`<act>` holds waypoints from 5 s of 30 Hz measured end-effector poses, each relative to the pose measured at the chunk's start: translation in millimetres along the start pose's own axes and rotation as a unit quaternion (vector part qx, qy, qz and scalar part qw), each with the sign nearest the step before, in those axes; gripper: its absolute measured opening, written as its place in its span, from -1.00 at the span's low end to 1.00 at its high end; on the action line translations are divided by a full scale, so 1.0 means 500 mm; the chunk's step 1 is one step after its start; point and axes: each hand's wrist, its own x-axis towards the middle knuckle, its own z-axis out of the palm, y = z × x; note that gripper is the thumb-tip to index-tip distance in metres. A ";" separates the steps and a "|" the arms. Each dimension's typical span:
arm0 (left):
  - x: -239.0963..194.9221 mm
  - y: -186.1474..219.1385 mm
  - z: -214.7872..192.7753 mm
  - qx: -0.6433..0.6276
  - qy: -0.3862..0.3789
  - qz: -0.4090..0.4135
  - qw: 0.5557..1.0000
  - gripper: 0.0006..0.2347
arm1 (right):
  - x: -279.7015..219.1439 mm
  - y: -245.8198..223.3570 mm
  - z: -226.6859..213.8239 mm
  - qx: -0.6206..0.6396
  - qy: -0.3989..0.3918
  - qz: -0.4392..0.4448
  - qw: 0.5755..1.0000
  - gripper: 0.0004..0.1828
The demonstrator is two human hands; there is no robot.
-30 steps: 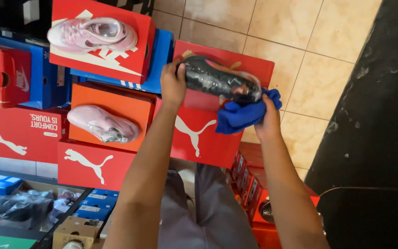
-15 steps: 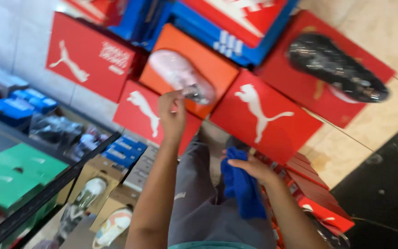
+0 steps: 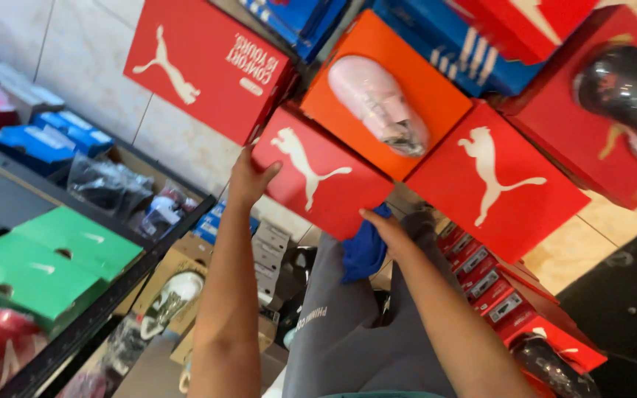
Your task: Cleaning shoes with a cloth and organizing shoe boxes in a storage area
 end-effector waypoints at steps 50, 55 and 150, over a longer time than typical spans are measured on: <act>-0.142 0.500 0.578 0.179 0.070 0.308 0.932 -0.56 | -0.050 -0.113 -0.450 -0.437 0.301 -0.498 0.686 -0.26; -0.146 0.493 0.589 0.159 0.045 0.225 0.960 -0.52 | -0.019 -0.087 -0.638 -0.451 0.302 -0.553 0.632 -0.40; -0.216 0.552 0.576 0.263 0.057 0.233 0.934 -0.53 | -0.108 0.067 -0.418 -0.373 0.349 -0.444 0.736 -0.12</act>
